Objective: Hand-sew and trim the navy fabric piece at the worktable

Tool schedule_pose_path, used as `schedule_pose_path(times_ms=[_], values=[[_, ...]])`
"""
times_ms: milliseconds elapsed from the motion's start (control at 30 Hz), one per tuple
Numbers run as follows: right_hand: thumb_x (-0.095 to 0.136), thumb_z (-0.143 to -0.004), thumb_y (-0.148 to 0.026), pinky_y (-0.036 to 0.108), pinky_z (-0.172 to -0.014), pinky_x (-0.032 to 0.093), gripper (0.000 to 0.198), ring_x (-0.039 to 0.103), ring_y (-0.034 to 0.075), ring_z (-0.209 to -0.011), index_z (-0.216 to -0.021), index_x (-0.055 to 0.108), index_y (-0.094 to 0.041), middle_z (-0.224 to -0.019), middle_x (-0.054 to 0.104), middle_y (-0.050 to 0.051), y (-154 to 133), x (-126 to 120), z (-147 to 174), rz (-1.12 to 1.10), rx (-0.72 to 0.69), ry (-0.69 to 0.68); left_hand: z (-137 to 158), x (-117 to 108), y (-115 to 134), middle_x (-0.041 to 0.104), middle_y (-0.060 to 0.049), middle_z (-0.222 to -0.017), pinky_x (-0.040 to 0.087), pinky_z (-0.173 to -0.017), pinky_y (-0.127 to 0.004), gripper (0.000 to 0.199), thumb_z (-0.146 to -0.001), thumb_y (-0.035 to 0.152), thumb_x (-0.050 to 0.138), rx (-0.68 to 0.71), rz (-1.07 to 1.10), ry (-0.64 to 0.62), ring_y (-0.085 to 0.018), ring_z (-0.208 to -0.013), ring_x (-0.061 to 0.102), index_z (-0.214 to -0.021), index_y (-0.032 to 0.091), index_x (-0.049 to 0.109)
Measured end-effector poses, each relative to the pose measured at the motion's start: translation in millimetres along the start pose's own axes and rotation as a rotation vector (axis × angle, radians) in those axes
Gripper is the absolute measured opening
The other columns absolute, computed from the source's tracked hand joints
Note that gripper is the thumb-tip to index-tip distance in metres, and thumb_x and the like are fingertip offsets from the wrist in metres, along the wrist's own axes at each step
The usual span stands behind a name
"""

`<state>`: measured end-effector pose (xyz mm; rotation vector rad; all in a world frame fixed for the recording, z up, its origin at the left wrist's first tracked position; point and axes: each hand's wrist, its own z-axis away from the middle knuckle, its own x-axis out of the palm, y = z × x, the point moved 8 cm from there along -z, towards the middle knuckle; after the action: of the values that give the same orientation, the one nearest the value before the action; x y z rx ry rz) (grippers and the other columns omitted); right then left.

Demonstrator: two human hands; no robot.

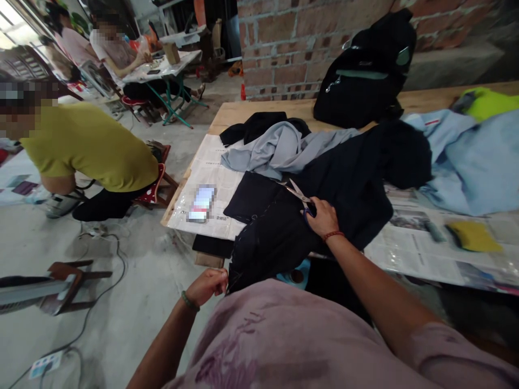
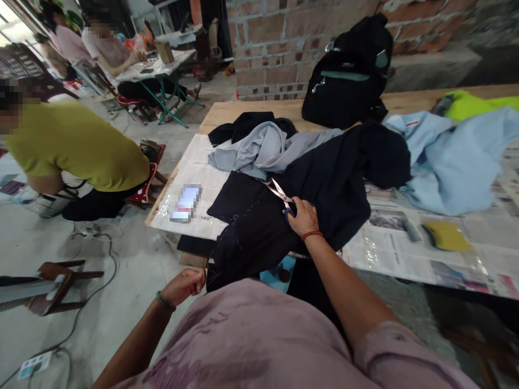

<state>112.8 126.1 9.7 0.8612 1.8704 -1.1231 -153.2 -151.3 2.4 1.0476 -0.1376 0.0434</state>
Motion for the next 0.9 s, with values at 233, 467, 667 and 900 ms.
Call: schedule_pose_path(times_ms=[233,467,667,900], values=[[0.05,-0.076,-0.036,0.039,-0.083,0.037,0.041,0.049,0.026,-0.095,-0.114,0.047,-0.019,-0.101,0.056,0.01,1,1,0,-0.015,0.007,-0.003,7,-4,-14,0.034,0.007,-0.043,0.017,-0.039,-0.019,0.036,-0.072,0.049,0.059,-0.162,-0.177,0.007,-0.005,-0.038,0.026,-0.075,0.013,0.065],[0.05,-0.076,-0.038,0.039,-0.083,0.037,0.042,0.05,0.026,-0.095,-0.114,0.047,-0.02,-0.1,0.056,0.01,3,2,1,-0.012,-0.004,0.002,32,-20,-6,0.049,-0.003,-0.064,0.035,-0.052,-0.024,0.037,-0.074,0.046,0.058,0.121,0.003,-0.089,-0.01,-0.055,0.045,-0.059,0.012,0.066],[0.05,-0.076,-0.037,0.039,-0.082,0.037,0.042,0.05,0.026,-0.093,-0.114,0.047,-0.019,-0.098,0.056,0.01,2,1,1,-0.022,-0.006,0.012,43,-41,-19,0.037,0.0,-0.054,0.035,-0.049,-0.024,0.041,-0.071,0.052,0.057,0.3,0.54,0.08,-0.01,-0.051,0.041,-0.05,0.017,0.057],[0.051,-0.076,-0.038,0.041,-0.084,0.037,0.043,0.05,0.027,-0.096,-0.115,0.047,-0.019,-0.1,0.056,0.011,2,0,2,-0.021,-0.001,0.018,63,-76,-65,0.026,0.007,-0.038,0.034,-0.047,-0.021,0.036,-0.076,0.051,0.049,-0.016,0.291,0.337,-0.008,-0.038,0.027,-0.066,0.02,0.063]])
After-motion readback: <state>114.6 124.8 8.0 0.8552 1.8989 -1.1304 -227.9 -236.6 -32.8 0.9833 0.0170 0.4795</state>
